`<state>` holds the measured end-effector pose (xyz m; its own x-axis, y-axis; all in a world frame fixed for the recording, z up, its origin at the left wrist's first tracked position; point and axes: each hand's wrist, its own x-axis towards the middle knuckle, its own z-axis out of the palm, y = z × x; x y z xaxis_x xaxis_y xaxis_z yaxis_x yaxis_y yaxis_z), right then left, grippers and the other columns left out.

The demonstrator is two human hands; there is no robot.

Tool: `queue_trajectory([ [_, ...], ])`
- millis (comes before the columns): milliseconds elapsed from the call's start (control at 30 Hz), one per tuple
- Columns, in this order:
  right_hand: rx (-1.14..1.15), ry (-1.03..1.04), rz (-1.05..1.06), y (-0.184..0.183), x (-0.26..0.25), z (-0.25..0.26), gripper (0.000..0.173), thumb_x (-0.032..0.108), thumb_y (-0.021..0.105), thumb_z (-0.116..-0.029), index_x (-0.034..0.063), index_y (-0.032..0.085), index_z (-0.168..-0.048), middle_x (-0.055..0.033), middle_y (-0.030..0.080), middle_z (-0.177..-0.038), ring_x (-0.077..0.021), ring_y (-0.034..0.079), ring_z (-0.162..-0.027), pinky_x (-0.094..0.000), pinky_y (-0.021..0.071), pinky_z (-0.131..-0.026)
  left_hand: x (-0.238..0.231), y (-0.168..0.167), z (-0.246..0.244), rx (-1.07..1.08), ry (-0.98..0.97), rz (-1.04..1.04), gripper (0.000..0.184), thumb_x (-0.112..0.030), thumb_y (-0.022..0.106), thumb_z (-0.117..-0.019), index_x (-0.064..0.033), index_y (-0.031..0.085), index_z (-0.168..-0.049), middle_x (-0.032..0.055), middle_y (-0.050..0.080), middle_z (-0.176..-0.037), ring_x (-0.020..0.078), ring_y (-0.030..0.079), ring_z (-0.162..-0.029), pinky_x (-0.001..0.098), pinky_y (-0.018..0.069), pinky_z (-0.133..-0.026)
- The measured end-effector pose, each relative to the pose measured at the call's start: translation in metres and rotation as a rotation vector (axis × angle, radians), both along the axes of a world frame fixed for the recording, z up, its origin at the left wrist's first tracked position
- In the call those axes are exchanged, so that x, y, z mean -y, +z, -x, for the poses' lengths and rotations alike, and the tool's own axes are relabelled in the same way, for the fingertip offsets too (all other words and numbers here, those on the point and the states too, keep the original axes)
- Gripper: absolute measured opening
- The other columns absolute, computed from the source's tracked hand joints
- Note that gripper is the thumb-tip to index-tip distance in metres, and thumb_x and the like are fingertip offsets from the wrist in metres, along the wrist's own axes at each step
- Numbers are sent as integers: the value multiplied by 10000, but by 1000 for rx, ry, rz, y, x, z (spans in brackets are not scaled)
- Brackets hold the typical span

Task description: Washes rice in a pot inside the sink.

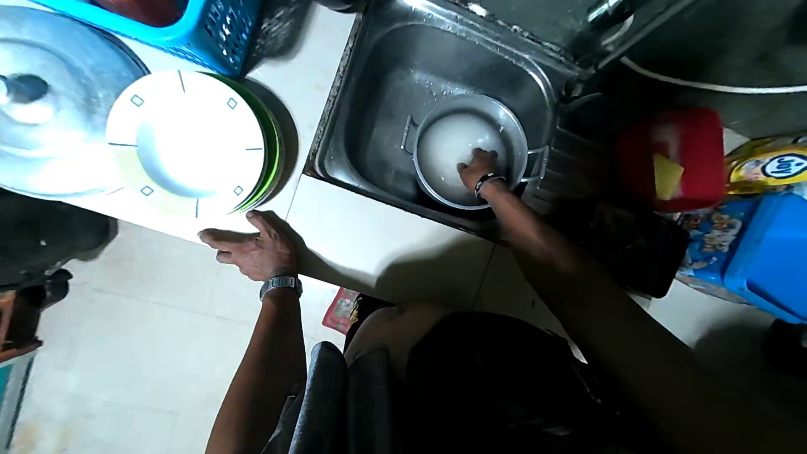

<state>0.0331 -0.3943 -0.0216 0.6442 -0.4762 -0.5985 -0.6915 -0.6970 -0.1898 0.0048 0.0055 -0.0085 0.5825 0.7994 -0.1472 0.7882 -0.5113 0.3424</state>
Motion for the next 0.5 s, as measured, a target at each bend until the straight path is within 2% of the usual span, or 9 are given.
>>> queue_trajectory([
  [100,-7,-53,109,-5,9,-3,695,405,615,-993,-50,438,-1487,-304,507,-1466,-436,480,-1389,-595,406,-1116,0,0,1,6,4,20,925,-718,395,-976,-200,56,-1664,271,377,-1568,411,611,-1238,556,551,-932],
  [133,-12,-73,134,-3,8,-6,714,410,621,-986,-63,429,-1486,-313,496,-1470,-434,492,-1379,-587,417,-1108,-1,0,1,2,-3,25,923,-716,382,-978,-193,47,-1661,287,376,-1559,430,613,-1221,579,549,-917],
  [200,-38,-106,162,5,4,-13,731,414,633,-979,-102,431,-1456,-329,437,-1499,-428,517,-1351,-548,458,-1079,0,0,0,6,7,6,913,-709,399,-982,-193,75,-1663,271,407,-1545,415,630,-1205,556,559,-909],
  [300,-59,-116,149,7,-2,-28,688,443,622,-980,-120,516,-1362,-322,471,-1469,-419,514,-1354,-555,460,-1068,1,4,-1,-9,-6,37,885,-670,380,-1003,-174,55,-1660,304,369,-1556,460,612,-1210,598,544,-915],
  [400,-49,-69,107,4,-11,-45,606,434,601,-1001,-118,614,-1250,-309,531,-1422,-418,511,-1359,-572,448,-1074,2,5,0,1,0,44,883,-667,388,-999,-179,65,-1660,305,369,-1552,463,609,-1207,597,545,-908],
  [500,-9,-39,59,3,-22,-61,582,400,618,-990,-96,596,-1293,-293,546,-1417,-416,518,-1354,-581,450,-1068,2,5,-1,-3,7,48,886,-672,392,-996,-184,64,-1660,300,369,-1555,464,608,-1209,600,546,-905],
])
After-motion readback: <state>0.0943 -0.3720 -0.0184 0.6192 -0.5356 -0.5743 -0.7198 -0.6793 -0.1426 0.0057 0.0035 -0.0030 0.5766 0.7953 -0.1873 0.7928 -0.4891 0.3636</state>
